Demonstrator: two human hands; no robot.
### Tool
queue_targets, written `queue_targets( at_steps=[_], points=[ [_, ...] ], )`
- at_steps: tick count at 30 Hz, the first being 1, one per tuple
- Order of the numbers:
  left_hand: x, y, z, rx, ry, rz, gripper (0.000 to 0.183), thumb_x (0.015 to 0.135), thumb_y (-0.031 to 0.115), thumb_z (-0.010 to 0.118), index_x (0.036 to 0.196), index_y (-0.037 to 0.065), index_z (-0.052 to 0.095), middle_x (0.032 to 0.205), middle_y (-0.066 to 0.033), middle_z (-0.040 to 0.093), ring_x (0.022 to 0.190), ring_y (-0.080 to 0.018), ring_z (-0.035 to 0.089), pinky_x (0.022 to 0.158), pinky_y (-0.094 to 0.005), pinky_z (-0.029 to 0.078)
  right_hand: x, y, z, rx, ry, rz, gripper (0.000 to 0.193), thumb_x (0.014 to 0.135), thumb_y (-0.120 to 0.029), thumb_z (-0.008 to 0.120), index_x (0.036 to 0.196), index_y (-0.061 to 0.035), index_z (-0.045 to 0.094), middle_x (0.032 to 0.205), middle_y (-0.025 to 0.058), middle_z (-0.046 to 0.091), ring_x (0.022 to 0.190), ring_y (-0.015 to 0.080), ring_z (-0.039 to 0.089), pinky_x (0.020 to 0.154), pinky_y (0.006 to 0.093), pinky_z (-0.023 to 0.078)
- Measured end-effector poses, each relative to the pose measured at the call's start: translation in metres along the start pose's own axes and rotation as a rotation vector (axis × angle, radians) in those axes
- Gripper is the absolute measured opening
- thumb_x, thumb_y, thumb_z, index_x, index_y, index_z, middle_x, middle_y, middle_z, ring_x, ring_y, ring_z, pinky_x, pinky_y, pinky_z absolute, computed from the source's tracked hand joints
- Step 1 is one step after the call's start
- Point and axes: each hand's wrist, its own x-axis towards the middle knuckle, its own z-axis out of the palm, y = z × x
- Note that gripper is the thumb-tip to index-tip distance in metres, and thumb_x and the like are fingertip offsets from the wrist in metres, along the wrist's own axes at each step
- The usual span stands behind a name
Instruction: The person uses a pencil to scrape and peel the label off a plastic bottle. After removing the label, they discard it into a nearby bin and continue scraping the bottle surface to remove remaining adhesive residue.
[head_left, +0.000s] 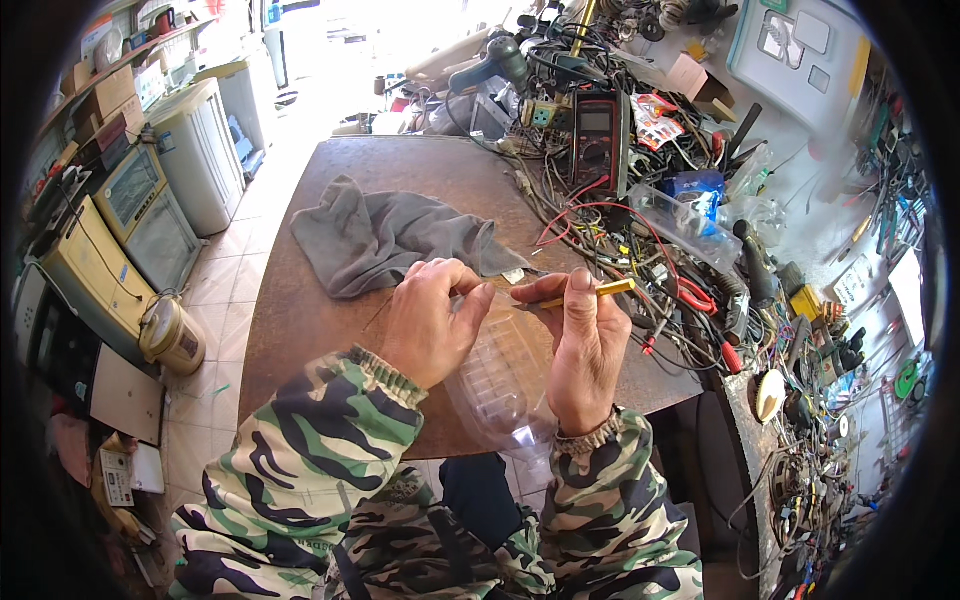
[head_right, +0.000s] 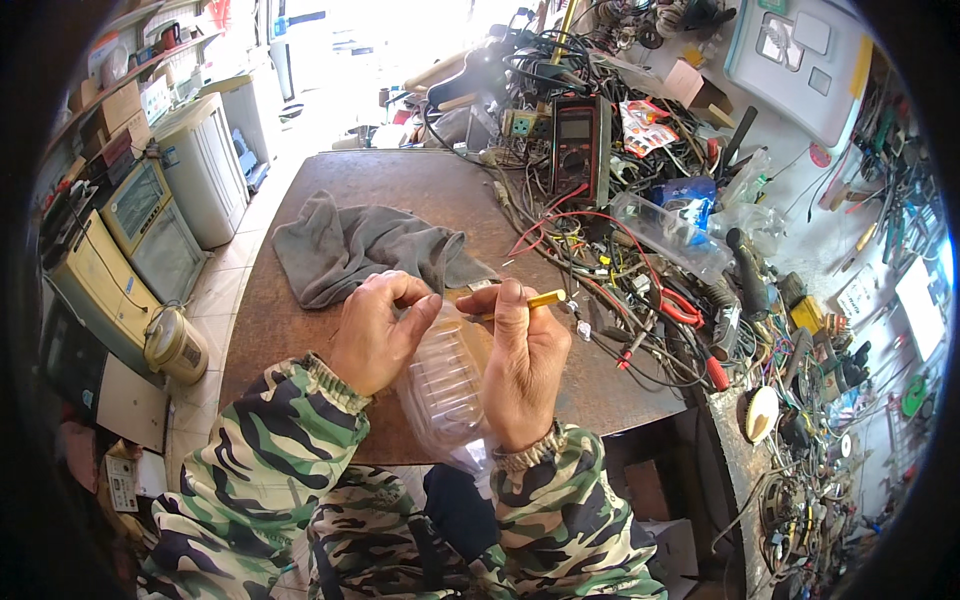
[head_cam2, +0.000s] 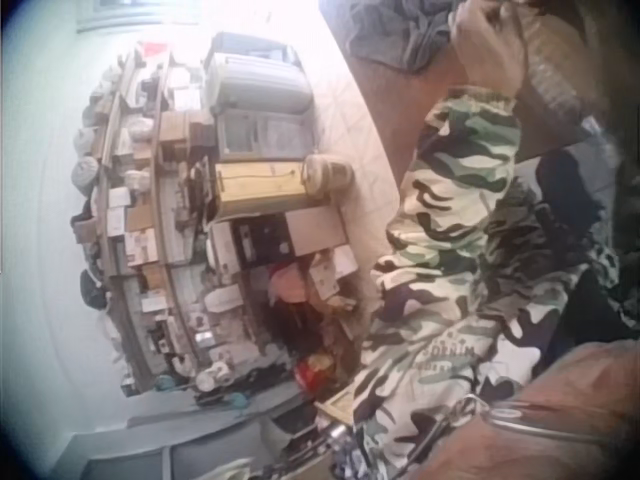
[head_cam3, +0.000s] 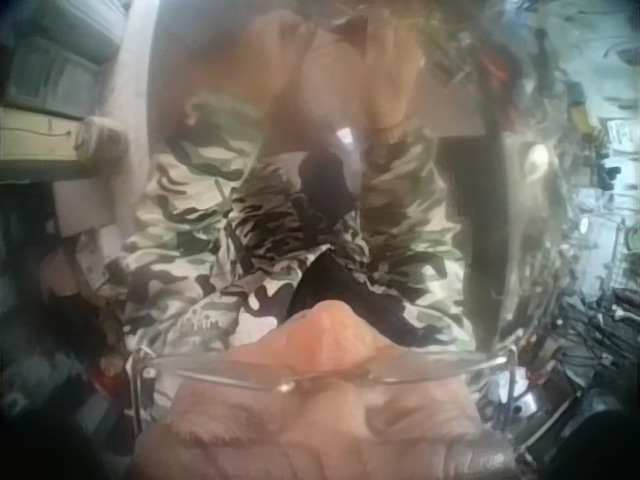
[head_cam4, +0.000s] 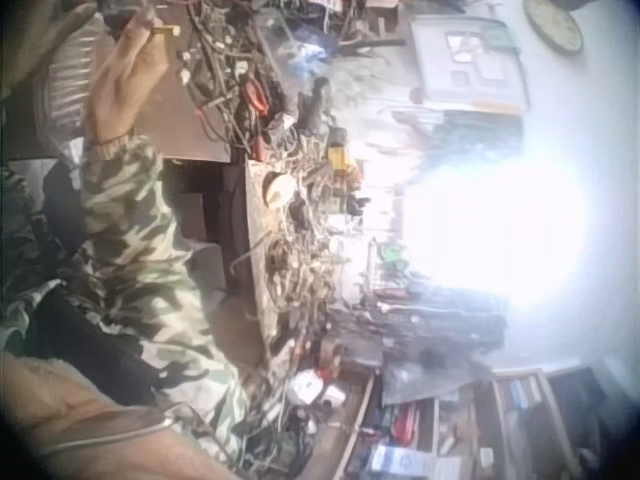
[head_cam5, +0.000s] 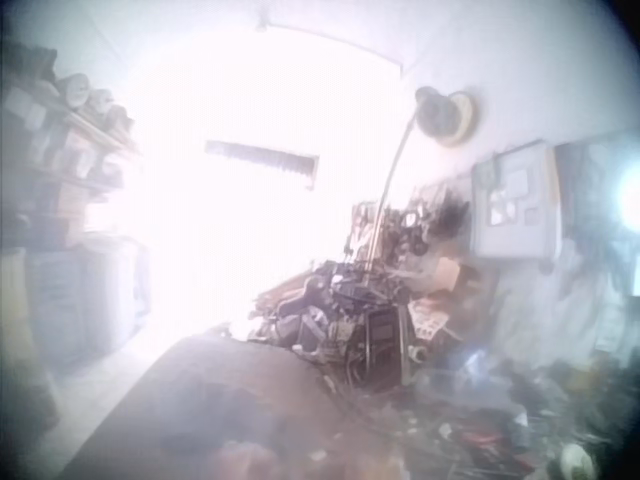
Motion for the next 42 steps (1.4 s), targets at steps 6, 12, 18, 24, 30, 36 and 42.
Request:
queue_targets(
  at_steps=[6,12,18,24,30,36,42],
  points=[
    [0.017,-0.005,-0.004,0.079,-0.226,-0.102,0.049,0.090,0.046,0.082,0.086,-0.002,0.073,0.084,-0.0191,0.069,0.082,-0.0326,0.067,0.073,-0.0421,0.051,0.001,0.004,-0.003,0.023,0.005,-0.006,0.052,0.116,-0.039,0.050,0.096,0.0041,0.071,0.088,0.0078,0.074,0.084,0.0132,0.067,0.082,0.0295,0.054],
    [0.031,0.006,-0.011,0.195,-0.354,-0.169,0.044,0.088,0.043,0.083,0.085,0.001,0.074,0.088,-0.0211,0.072,0.086,-0.0381,0.071,0.076,-0.0463,0.055,0.001,0.003,-0.004,-0.034,-0.079,-0.025,0.056,0.116,-0.042,0.048,0.102,0.0080,0.069,0.096,0.0148,0.074,0.094,0.0217,0.073,0.092,0.0342,0.058],
    [0.027,-0.011,0.000,-0.021,-0.249,0.008,0.038,0.088,0.032,0.088,0.085,-0.003,0.072,0.075,-0.0138,0.069,0.067,-0.0213,0.064,0.064,-0.0374,0.050,0.000,0.004,0.000,-0.049,-0.004,-0.044,0.049,0.115,-0.038,0.052,0.096,0.0034,0.071,0.088,0.0046,0.071,0.086,0.0114,0.062,0.083,0.0286,0.050],
    [0.025,-0.005,-0.006,-0.111,-0.294,-0.128,0.029,0.093,0.025,0.085,0.087,-0.001,0.072,0.067,0.0014,0.059,0.064,-0.0043,0.049,0.055,-0.0272,0.042,-0.002,0.004,0.003,-0.015,0.025,-0.042,0.045,0.115,-0.034,0.055,0.094,0.0023,0.070,0.086,0.0030,0.068,0.085,0.0107,0.060,0.082,0.0285,0.049],
    [0.026,-0.004,-0.004,-0.181,-0.298,-0.231,0.025,0.092,0.020,0.084,0.086,-0.001,0.073,0.062,-0.0053,0.063,0.059,-0.0086,0.055,0.055,-0.0307,0.046,0.001,0.006,-0.001,-0.017,0.046,-0.031,0.049,0.114,-0.038,0.055,0.089,0.0013,0.068,0.082,0.0024,0.067,0.081,0.0105,0.059,0.077,0.0280,0.048],
    [0.025,-0.005,-0.002,-0.182,-0.308,-0.220,0.024,0.096,0.020,0.082,0.087,0.000,0.071,0.067,0.0069,0.055,0.065,-0.0023,0.045,0.056,-0.0245,0.037,0.023,0.016,-0.009,0.006,-0.081,-0.061,0.052,0.115,-0.042,0.052,0.090,0.0001,0.068,0.081,0.0037,0.068,0.076,0.0116,0.060,0.072,0.0274,0.048],
    [0.024,-0.005,0.003,-0.224,-0.299,-0.279,0.027,0.091,0.020,0.083,0.085,-0.003,0.072,0.061,-0.0017,0.058,0.058,-0.0070,0.049,0.054,-0.0293,0.041,0.032,0.013,-0.009,0.334,-0.153,0.006,0.055,0.116,-0.047,0.043,0.092,-0.0004,0.058,0.078,0.0116,0.062,0.068,0.0211,0.062,0.068,0.0345,0.054]
  ],
)
